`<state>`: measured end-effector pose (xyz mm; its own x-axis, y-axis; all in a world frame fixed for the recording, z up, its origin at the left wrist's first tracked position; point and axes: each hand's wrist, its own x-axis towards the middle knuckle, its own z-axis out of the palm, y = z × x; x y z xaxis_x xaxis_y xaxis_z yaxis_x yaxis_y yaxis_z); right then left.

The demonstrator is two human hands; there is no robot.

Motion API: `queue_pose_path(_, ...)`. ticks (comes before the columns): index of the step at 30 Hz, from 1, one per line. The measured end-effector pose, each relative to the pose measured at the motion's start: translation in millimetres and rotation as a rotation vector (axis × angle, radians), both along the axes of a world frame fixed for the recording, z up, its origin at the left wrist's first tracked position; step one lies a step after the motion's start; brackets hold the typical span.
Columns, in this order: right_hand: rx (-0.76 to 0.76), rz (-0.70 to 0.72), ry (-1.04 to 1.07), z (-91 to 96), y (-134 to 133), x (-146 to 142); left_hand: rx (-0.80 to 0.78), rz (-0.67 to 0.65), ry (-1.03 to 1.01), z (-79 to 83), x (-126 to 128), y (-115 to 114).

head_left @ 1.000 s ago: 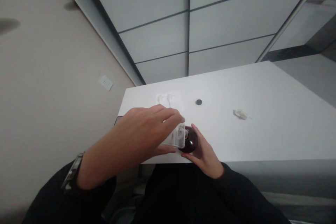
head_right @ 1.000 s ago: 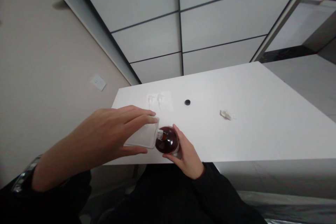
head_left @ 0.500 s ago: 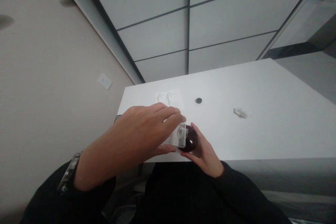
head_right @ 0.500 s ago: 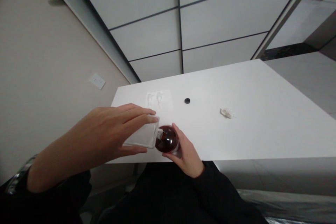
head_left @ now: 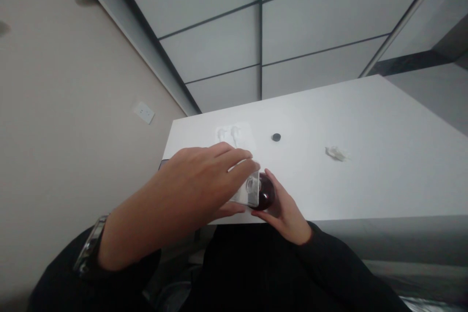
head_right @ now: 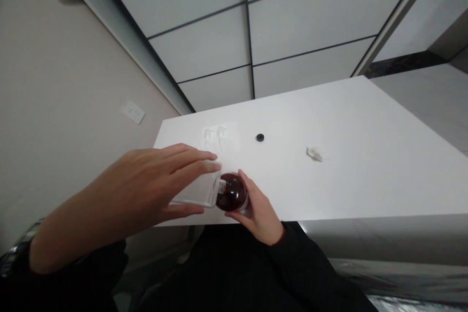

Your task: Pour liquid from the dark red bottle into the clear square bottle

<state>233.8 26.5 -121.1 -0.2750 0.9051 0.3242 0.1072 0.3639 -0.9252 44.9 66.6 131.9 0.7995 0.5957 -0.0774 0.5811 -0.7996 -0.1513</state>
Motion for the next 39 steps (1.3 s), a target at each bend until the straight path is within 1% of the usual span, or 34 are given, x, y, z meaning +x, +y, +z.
queue_pose_path(10,-0.001,-0.004,-0.011,-1.1,0,-1,-0.014,0.001,0.033,2.5,5,-1)
queue_pose_path(14,0.005,-0.004,-0.006,-1.5,0,-1,0.003,-0.021,0.024,3.5,8,-3)
queue_pose_path(19,-0.003,-0.002,0.023,-6.4,-1,-1,-0.022,-0.051,-0.001,4.7,12,-2)
queue_pose_path(25,-0.019,0.005,0.032,-12.1,-2,-1,-0.025,-0.072,0.000,0.5,15,0)
queue_pose_path(32,-0.038,0.006,0.057,-7.9,-3,-1,-0.058,-0.091,-0.082,-5.0,18,3)
queue_pose_path(39,-0.064,0.007,0.073,-9.9,-3,-1,-0.092,-0.053,-0.097,-7.4,20,1)
